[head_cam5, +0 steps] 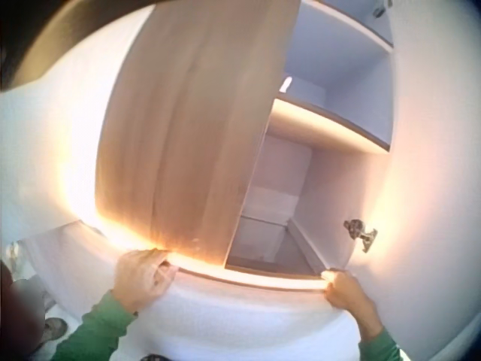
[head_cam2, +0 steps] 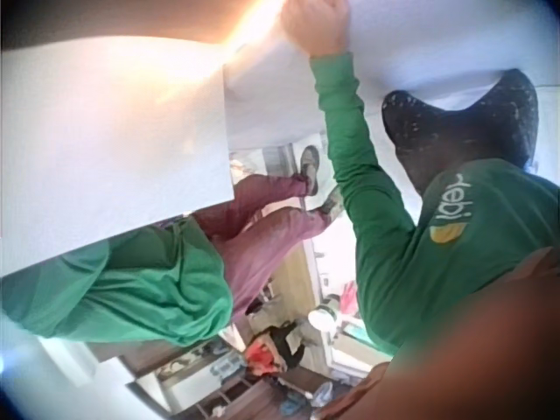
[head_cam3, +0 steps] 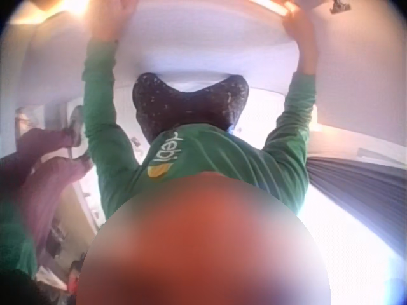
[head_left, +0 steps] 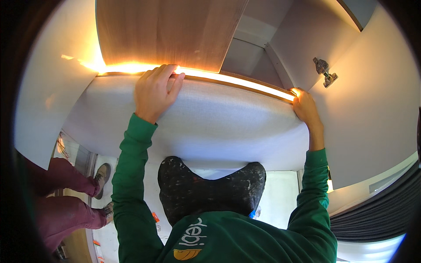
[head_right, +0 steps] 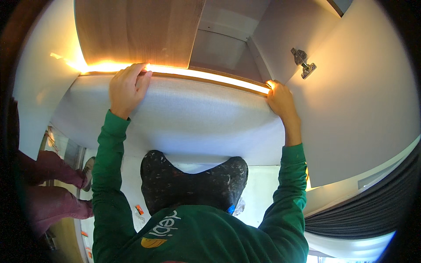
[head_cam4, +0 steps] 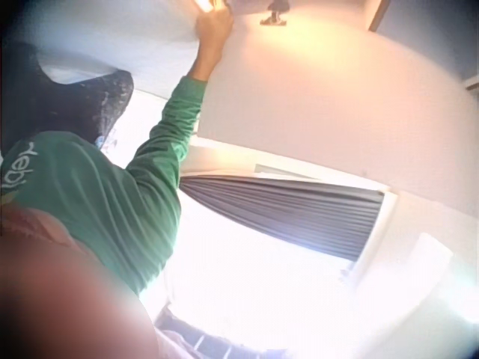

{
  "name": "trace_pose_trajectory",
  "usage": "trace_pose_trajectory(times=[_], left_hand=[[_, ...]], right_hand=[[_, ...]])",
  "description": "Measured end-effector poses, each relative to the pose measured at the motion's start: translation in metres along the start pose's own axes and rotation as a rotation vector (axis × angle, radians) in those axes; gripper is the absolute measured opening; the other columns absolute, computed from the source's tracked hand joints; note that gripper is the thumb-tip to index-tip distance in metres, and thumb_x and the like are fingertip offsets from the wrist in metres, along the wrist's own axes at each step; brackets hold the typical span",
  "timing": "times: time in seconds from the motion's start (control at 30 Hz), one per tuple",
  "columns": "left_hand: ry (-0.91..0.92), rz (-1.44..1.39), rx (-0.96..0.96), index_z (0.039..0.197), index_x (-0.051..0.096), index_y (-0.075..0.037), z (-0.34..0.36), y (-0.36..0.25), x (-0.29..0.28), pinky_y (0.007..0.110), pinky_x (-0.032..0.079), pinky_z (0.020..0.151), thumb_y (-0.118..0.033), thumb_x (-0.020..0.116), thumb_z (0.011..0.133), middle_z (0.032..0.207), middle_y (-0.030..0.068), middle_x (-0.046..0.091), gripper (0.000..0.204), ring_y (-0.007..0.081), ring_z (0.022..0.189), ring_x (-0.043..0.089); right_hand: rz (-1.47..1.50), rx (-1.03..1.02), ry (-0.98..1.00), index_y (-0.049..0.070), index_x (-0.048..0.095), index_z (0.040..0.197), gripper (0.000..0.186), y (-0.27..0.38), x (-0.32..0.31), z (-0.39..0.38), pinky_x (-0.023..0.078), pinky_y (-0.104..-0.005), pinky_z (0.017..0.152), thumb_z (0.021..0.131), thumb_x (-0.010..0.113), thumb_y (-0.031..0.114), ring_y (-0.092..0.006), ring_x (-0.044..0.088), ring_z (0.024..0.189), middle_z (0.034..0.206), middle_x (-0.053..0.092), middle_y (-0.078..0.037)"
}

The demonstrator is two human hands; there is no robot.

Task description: The person installs an LED strip light under a cabinet, pressing it into place and smoothing it along the edge. They use a cloth to wipe the strip and a small tool to adjust the fit. The person works methodically along the length of the strip, ensuring it adheres properly.

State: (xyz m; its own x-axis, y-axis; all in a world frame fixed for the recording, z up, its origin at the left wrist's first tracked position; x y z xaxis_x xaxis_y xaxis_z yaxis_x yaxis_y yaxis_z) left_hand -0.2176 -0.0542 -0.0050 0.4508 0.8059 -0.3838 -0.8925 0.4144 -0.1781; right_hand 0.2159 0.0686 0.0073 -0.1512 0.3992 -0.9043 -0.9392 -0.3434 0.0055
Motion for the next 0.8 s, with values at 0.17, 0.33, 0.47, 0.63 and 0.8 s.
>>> trace_pose_trajectory(times=[0.17, 0.33, 0.47, 0.63, 0.8], left_hand=[[-0.096, 0.026, 0.077, 0.096, 0.068, -0.007, -0.001, -0.008, -0.004, 0.040, 0.050, 0.067, -0.024, 0.072, 0.091, 0.083, 0.0052, 0.069, 0.018, 0.0271, 0.075, 0.065], [-0.074, 0.041, 0.013, 0.092, 0.066, -0.007, -0.001, -0.005, 0.002, 0.041, 0.051, 0.066, -0.021, 0.071, 0.089, 0.081, 0.0067, 0.069, 0.016, 0.0293, 0.073, 0.065], [-0.064, 0.012, -0.024, 0.089, 0.065, -0.008, 0.002, -0.003, 0.000, 0.042, 0.050, 0.062, -0.021, 0.071, 0.088, 0.078, 0.0062, 0.069, 0.015, 0.0293, 0.070, 0.065], [0.004, -0.061, -0.109, 0.092, 0.066, -0.008, 0.002, 0.008, 0.002, 0.040, 0.053, 0.066, -0.018, 0.069, 0.090, 0.083, 0.0072, 0.073, 0.011, 0.0291, 0.075, 0.069], [-0.074, 0.019, -0.057, 0.094, 0.067, -0.009, 0.000, 0.007, 0.004, 0.040, 0.053, 0.067, -0.017, 0.069, 0.090, 0.085, 0.0073, 0.074, 0.009, 0.0289, 0.076, 0.069]], right_hand=[[-0.067, 0.069, 0.088, -0.001, 0.070, 0.127, 0.038, 0.016, 0.003, 0.007, 0.053, -0.0522, 0.100, 0.096, 0.050, 0.011, -0.0455, 0.068, 0.110, 0.120, 0.073, -0.026], [0.155, -0.308, 0.006, -0.001, 0.070, 0.129, 0.042, 0.146, 0.019, 0.030, 0.049, -0.0511, 0.106, 0.096, 0.047, 0.011, -0.0457, 0.063, 0.121, 0.130, 0.069, -0.028], [0.286, -0.370, 0.010, -0.001, 0.067, 0.132, 0.043, 0.201, 0.046, 0.053, 0.052, -0.0553, 0.090, 0.093, 0.051, 0.009, -0.0497, 0.068, 0.098, 0.100, 0.071, -0.032], [0.181, -0.327, 0.063, 0.009, 0.071, 0.134, 0.041, 0.146, 0.023, 0.043, 0.052, -0.0528, 0.099, 0.098, 0.051, 0.011, -0.0431, 0.067, 0.112, 0.123, 0.073, -0.021], [-0.078, -0.197, 0.037, 0.005, 0.072, 0.128, 0.036, 0.121, -0.002, 0.026, 0.053, -0.0516, 0.095, 0.098, 0.056, 0.015, -0.0412, 0.068, 0.111, 0.118, 0.074, -0.021]])
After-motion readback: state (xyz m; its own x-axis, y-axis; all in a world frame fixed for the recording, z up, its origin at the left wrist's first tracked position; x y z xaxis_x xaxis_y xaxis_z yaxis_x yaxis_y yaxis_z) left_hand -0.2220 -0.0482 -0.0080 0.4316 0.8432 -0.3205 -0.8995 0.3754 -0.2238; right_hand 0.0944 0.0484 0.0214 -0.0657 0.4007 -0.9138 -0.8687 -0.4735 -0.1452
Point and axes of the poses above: each hand's wrist, its own z-axis towards the middle knuckle, its own x-axis out of the palm, y = z × x, the point moved 9 cm from there along z, towards the middle knuckle
